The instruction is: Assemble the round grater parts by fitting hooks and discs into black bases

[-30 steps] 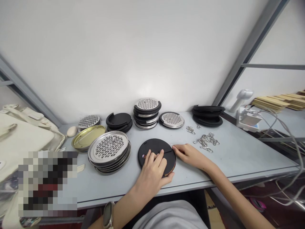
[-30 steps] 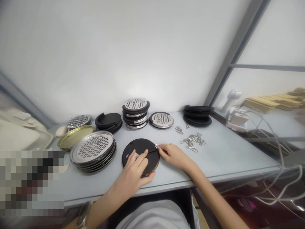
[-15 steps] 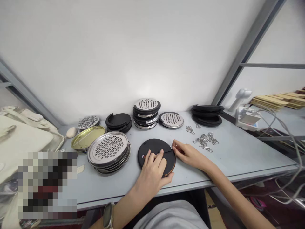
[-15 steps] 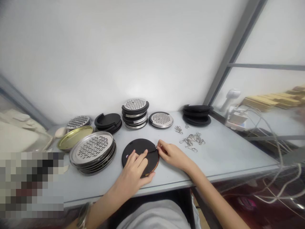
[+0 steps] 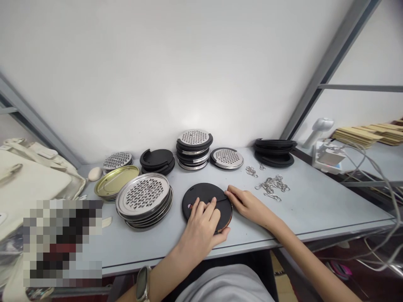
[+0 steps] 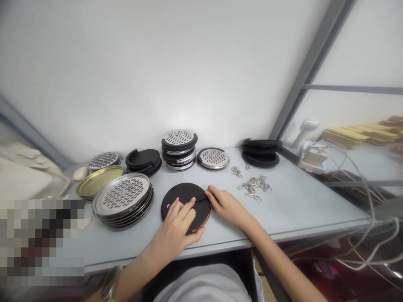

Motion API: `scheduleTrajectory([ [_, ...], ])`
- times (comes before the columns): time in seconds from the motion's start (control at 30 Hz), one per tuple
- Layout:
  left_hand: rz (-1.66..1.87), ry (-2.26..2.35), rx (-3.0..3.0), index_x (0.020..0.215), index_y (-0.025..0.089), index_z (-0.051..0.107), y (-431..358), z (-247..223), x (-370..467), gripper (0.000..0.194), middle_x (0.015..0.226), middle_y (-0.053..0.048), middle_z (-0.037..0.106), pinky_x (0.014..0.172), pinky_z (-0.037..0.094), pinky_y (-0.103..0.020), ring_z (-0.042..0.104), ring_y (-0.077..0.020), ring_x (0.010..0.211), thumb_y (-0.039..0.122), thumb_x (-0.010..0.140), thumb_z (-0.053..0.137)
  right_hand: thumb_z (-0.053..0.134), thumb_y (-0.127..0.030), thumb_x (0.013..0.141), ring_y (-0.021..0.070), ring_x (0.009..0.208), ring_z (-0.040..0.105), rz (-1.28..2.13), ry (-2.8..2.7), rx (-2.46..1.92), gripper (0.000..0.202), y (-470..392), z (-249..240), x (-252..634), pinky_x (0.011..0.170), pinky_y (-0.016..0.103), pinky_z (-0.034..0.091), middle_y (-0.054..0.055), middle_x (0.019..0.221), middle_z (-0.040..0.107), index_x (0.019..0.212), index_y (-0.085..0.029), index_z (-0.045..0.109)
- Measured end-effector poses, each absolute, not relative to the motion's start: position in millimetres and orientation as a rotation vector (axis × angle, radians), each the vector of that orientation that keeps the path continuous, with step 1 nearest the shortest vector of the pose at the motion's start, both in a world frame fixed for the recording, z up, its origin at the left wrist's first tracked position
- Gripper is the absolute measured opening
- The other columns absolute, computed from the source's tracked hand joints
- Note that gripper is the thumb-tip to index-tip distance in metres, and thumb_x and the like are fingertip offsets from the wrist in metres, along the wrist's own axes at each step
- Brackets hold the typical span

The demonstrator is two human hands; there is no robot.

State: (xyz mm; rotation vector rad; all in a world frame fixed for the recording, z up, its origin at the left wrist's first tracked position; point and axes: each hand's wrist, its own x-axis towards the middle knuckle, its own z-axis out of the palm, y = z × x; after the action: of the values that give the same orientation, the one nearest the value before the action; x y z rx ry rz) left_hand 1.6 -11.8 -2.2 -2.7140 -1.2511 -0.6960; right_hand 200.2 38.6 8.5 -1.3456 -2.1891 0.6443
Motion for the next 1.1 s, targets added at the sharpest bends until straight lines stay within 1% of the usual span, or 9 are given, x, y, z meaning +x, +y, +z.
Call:
scheduleTrajectory([
  [0.27,-0.698,-1.252,-2.718,0.094,0.015,0.055,-12.5,-1.3,1.7,0.025,0.130,-0.012,0.053,0.106,0.035,-0.051,0.053,-0.0267,0.103,0.035,0.082,0.063,0.028,-0.035,0.098,0.0134,0.049,0.038,0.578,-2.196,-1.417,0.026,41.1,8.0,195.9,0.053,0.025,0.027,-0.006,0.056,0.037,0.075,-0.023,0.032],
  [0.4,-0.694,-1.251,-2.716,0.096,0.014,0.055,-12.7,-1.4,1.4,0.027,0.131,-0.012,0.053,0.106,0.034,-0.050,0.053,-0.0265,0.104,0.036,0.082,0.063,0.028,-0.035,0.098,0.0136,0.049,0.040,0.560,-2.228,-1.421,0.026,41.9,7.7,197.5,0.053,0.025,0.027,-0.005,0.056,0.038,0.075,-0.023,0.033],
  [0.67,-0.697,-1.250,-2.716,0.096,0.015,0.055,-11.8,-2.1,1.2,0.026,0.131,-0.012,0.053,0.106,0.034,-0.051,0.052,-0.0268,0.105,0.036,0.083,0.062,0.027,-0.034,0.097,0.0134,0.048,0.036,0.561,-2.251,-1.417,0.027,41.1,9.0,198.7,0.053,0.025,0.026,-0.006,0.054,0.035,0.074,-0.023,0.033],
  [1.1,-0.728,-1.253,-2.699,0.096,0.016,0.055,-13.1,-0.8,1.7,0.027,0.129,-0.012,0.055,0.104,0.037,-0.052,0.055,-0.0266,0.104,0.035,0.080,0.065,0.028,-0.031,0.096,0.0132,0.047,0.037,0.551,-2.263,-1.419,0.027,39.4,11.9,198.2,0.052,0.025,0.027,-0.005,0.054,0.037,0.071,-0.023,0.033],
])
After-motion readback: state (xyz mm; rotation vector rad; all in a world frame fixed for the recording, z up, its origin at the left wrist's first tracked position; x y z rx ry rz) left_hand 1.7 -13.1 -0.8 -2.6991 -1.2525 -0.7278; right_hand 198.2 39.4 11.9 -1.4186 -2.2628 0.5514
